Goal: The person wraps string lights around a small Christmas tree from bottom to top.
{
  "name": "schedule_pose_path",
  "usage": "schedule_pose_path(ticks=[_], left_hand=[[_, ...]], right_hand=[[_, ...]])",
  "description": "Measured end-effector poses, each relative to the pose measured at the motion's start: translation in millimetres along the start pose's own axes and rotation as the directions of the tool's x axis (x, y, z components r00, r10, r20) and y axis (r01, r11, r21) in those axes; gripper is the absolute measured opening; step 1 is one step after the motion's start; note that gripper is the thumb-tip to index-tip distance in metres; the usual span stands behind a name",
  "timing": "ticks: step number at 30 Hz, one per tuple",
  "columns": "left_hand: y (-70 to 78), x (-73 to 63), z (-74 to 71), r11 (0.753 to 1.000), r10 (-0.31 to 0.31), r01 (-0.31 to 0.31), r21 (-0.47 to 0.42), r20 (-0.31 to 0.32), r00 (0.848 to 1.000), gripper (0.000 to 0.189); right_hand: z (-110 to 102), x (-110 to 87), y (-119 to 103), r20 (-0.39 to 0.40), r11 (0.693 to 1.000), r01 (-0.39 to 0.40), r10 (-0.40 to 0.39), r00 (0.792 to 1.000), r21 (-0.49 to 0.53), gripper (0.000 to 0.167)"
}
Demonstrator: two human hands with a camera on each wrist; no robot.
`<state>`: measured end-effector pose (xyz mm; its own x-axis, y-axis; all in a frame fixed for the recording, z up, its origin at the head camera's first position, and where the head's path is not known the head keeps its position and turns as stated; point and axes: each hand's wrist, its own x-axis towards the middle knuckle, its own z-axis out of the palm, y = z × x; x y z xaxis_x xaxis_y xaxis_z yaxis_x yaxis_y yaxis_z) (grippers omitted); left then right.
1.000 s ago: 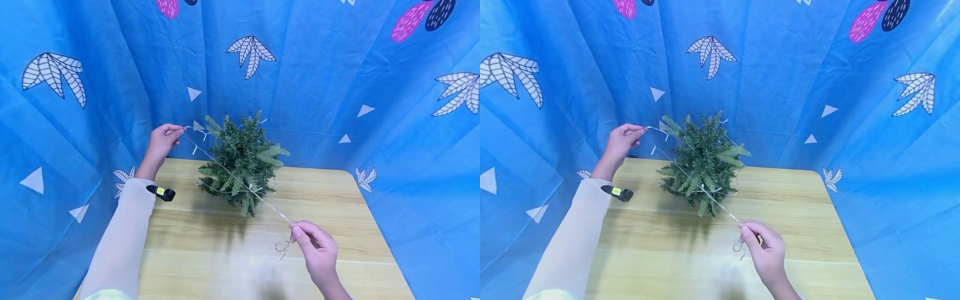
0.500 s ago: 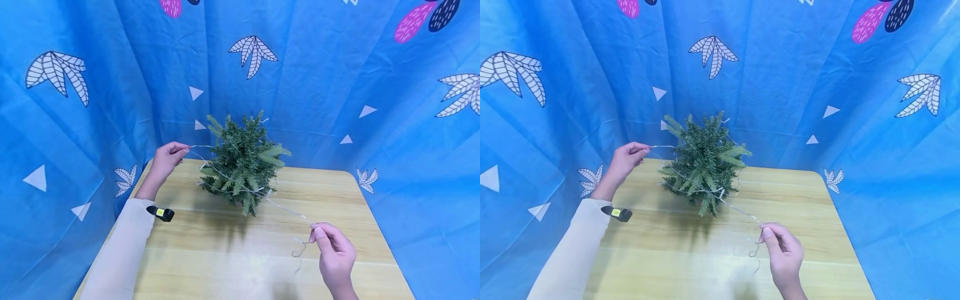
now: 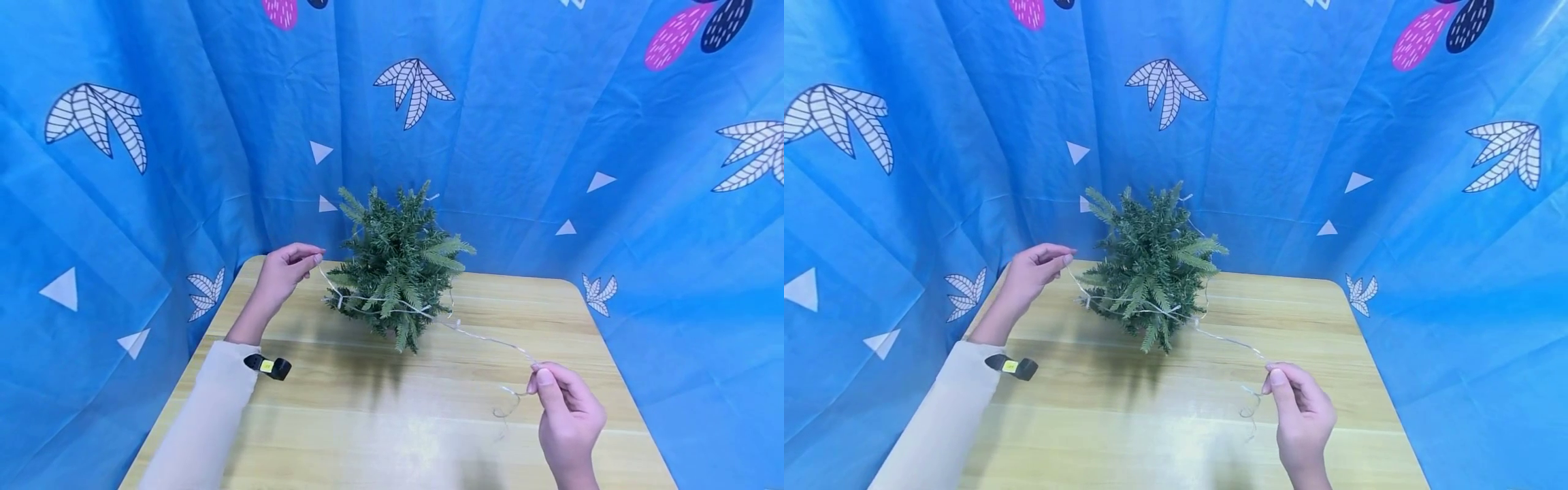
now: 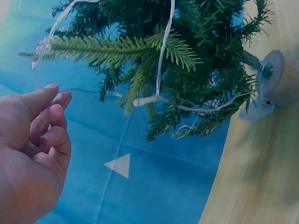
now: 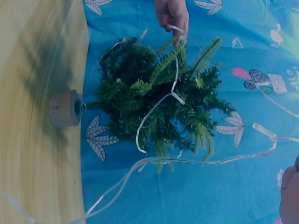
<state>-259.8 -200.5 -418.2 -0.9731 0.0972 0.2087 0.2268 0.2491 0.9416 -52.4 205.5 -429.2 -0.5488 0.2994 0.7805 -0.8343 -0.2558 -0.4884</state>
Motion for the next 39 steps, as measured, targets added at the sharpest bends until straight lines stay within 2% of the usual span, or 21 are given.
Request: schedule_pose_path(ticks=[8, 16, 21, 26, 29, 31, 35, 39], left_hand=[[4.1, -10.2, 8.5, 0.996, 0.012, -0.017, 0.092, 0.053, 0.999, 0.027], [10.1, -16.1, 14.7, 0.983, 0.039, -0.052, 0.176, 0.078, 0.996, 0.020], [10.6, -20.8, 12.7, 0.984, 0.038, -0.042, 0.174, 0.027, 0.999, 0.023], [20.4, -33.3, 18.0, 0.992, 0.049, -0.040, 0.123, -0.066, 0.997, 0.026], [35.1, -48.3, 30.4, 0.996, 0.052, -0.045, 0.071, -0.102, 0.993, 0.026], [47.4, -60.3, 43.8, 0.998, 0.062, -0.059, 0.033, -0.096, 0.993, 0.026], [68.5, -82.5, 79.2, 0.991, 0.127, -0.127, -0.028, -0.024, 0.992, 0.025], [82.4, -98.9, 114.9, 0.981, 0.190, -0.186, -0.058, 0.060, 0.980, 0.025]], right_hand=[[-7.7, 7.8, -6.2, -0.119, 0.996, 0.046, -0.036, 0.992, 0.082, 0.024], [-18.5, 16.8, -14.8, -0.271, 0.992, 0.083, -0.053, 0.961, 0.100, 0.021], [-23.5, 17.9, -18.0, -0.310, 0.995, 0.077, -0.052, 0.949, 0.068, 0.020], [-26.2, 19.0, -20.0, -0.361, 0.995, 0.085, -0.065, 0.930, 0.041, 0.018], [-27.0, 19.4, -20.3, -0.383, 0.995, 0.089, -0.069, 0.921, 0.035, 0.017], [-27.1, 19.6, -20.4, -0.390, 0.996, 0.089, -0.070, 0.918, 0.031, 0.017], [-25.8, 19.0, -19.7, -0.393, 0.995, 0.093, -0.069, 0.917, 0.042, 0.017], [-22.0, 16.4, -17.5, -0.380, 0.995, 0.090, -0.062, 0.923, 0.054, 0.017]])
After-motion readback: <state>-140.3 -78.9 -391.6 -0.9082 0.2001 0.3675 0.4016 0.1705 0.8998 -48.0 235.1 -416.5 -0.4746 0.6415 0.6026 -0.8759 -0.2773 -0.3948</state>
